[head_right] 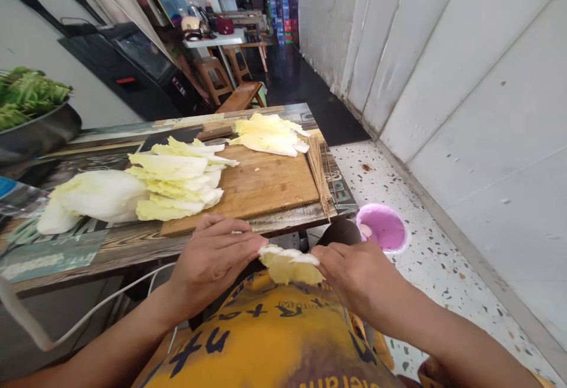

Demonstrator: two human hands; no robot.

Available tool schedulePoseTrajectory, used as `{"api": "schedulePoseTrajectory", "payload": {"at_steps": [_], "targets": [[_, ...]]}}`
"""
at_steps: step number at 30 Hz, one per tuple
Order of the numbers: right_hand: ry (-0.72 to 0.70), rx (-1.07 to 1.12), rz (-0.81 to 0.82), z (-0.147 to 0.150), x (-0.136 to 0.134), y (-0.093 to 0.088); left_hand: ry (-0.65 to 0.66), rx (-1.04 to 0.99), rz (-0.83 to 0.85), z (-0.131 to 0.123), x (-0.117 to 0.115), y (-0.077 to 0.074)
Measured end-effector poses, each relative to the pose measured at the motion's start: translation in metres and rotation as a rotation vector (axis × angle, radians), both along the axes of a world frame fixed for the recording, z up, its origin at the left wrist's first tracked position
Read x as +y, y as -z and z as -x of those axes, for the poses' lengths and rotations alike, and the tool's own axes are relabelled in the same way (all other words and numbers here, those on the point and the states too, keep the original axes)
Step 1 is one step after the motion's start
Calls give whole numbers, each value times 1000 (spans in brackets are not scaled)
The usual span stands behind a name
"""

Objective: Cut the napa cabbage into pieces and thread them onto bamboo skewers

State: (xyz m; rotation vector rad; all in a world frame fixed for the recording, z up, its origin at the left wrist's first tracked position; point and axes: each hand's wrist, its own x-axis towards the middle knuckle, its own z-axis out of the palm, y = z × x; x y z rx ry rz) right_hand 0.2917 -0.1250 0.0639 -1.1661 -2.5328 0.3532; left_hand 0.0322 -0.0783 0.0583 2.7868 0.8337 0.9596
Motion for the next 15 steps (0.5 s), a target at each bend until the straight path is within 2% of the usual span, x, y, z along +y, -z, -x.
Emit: {"api": "schedulePoseTrajectory", "payload": {"at_steps": [3, 5, 8, 10, 12, 15], "targets": [[-4, 82, 22, -2, 7, 3, -38, 46, 26, 5, 5, -5], [55, 179, 31, -7, 13, 4, -156, -7, 7, 13, 9, -11], [251, 315, 58, -14, 18, 5, -392, -269, -41, 25, 10, -20], [359, 378, 58, -13, 19, 4, -434, -420, -11, 26, 6, -19], [419, 423, 20, -6, 19, 2, -389, -474, 141, 20, 1, -11], [430, 429, -102, 13, 20, -4, -227, -567, 632, 1, -1, 7]]}}
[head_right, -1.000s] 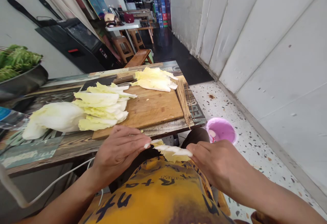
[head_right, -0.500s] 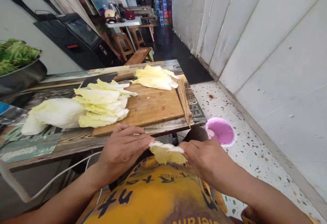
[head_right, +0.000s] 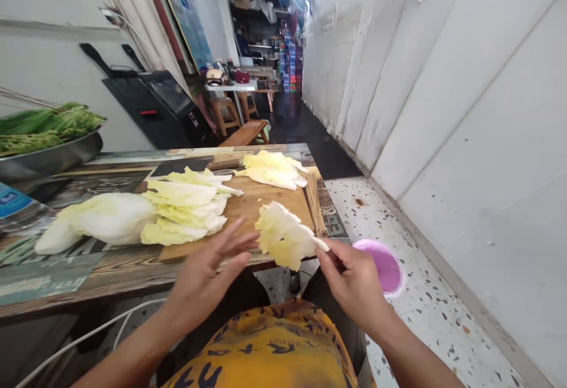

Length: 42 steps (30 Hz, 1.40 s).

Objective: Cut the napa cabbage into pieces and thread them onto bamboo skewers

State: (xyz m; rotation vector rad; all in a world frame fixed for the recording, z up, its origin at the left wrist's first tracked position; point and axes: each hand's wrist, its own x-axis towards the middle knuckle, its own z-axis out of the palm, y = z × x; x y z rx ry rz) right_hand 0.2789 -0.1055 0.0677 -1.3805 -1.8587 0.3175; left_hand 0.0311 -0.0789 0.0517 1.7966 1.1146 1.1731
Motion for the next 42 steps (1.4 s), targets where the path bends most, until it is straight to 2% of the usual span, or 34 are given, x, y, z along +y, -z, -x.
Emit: {"api": "schedulePoseTrajectory", "payload": {"at_steps": [2, 3, 6, 9, 14, 19, 22, 26, 29, 32, 35, 38, 42], "targets": [[-4, -94, -138, 16, 1, -3, 121, -261, 245, -12, 3, 8], [-7, -165, -222, 25, 1, -3, 153, -405, 305, -15, 5, 10], [-57, -384, -455, 51, 3, 6, 173, -705, 316, -18, 10, 5], [-160, -446, -577, 72, 6, 22, 157, -783, 293, -13, 10, -5], [-195, -365, -510, 83, 9, 37, 75, -813, 247, 1, 8, -8], [-147, -319, -483, 63, 2, 47, 74, -873, 213, 13, 6, -4], [-198, -263, -399, 55, -8, 51, 113, -904, 216, 13, 3, -6], [-246, -109, -336, 49, -18, 47, 189, -937, 289, 6, -1, -12], [-117, 27, -321, 37, -12, 32, 235, -1004, 351, 5, -6, -11], [-23, 199, -142, 22, 4, 13, 258, -951, 282, 12, -14, -3], [-51, 375, 131, 15, 24, -4, 226, -802, 143, 26, -23, 11], [-76, 539, 312, 18, 50, -19, 96, -633, 47, 44, -23, 30], [-162, 659, 392, 43, 103, -38, -157, -225, -153, 69, -6, 61]]}}
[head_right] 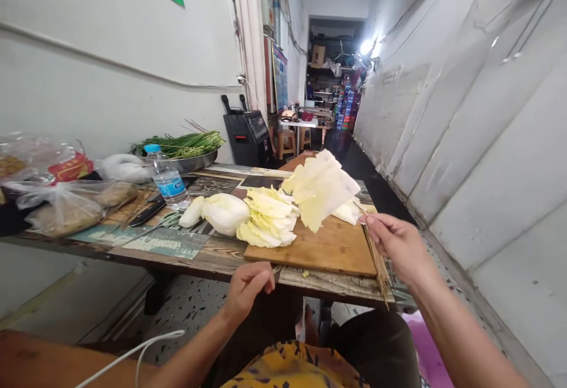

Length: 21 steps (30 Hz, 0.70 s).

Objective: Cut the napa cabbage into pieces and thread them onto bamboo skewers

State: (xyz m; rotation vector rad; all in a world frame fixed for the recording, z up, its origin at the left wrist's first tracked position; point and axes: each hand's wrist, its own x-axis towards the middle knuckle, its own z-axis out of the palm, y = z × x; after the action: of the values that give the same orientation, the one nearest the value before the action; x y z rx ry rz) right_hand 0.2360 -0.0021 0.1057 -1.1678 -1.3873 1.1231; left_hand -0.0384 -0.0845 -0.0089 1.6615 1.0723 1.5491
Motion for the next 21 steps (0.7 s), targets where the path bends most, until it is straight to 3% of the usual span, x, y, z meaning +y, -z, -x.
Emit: {"api": "schedulePoseTrajectory", "payload": {"at_steps": [4, 8, 15, 18, 21], "targets": [[-39, -34, -9, 49, 68, -13, -233, 329, -196, 16, 20, 28], [-33, -164, -31, 113, 135, -9, -242, 393, -259, 21, 27, 40], [12, -533, -229, 237, 237, 2, 51, 316, -38, 26, 29, 42], [-5, -690, -374, 291, 267, 6, 169, 195, -8, 29, 35, 57], [-117, -838, -508, 336, 279, 22, 301, 56, 29, 31, 42, 77]]}}
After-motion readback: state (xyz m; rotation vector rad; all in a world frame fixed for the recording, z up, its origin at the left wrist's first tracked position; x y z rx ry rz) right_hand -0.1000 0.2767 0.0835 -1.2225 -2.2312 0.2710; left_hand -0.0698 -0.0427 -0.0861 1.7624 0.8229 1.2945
